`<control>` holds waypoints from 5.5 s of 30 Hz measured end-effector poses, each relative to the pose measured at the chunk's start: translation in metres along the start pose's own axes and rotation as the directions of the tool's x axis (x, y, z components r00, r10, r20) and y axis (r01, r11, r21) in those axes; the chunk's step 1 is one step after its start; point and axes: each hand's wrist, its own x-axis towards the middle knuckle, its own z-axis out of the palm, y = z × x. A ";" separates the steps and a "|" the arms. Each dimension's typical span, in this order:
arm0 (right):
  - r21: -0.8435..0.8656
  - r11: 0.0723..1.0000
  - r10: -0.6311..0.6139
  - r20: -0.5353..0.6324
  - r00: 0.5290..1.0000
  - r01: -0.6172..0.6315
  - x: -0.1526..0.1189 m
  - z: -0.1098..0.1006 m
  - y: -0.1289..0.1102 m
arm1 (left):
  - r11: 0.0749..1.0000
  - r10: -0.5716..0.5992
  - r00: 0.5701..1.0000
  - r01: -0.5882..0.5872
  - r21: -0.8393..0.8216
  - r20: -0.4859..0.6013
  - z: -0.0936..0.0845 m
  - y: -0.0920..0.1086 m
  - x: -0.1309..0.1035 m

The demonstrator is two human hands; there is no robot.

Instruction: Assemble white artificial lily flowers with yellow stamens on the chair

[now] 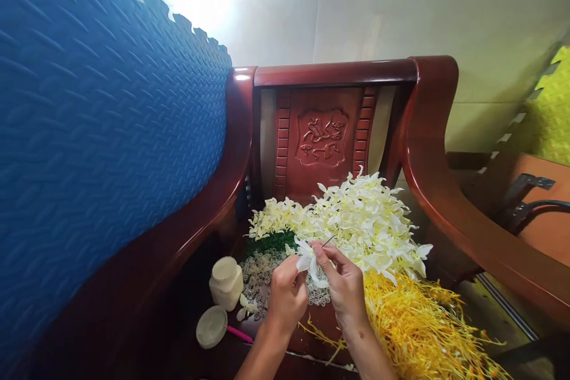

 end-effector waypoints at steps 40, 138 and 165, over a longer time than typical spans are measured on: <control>-0.249 0.966 0.074 -0.005 0.997 -0.073 0.023 -0.040 -0.013 | 0.807 -0.180 0.925 0.333 -0.488 0.335 -0.019 0.004 0.011; -0.364 0.891 -0.184 0.258 0.949 0.272 0.032 -0.027 -0.018 | 0.802 -0.386 0.892 0.450 -0.393 0.233 -0.009 -0.025 0.012; -0.314 0.783 -0.454 0.303 0.838 0.537 0.006 -0.021 -0.028 | 0.868 -0.189 0.966 0.249 -0.431 0.178 -0.015 0.000 0.016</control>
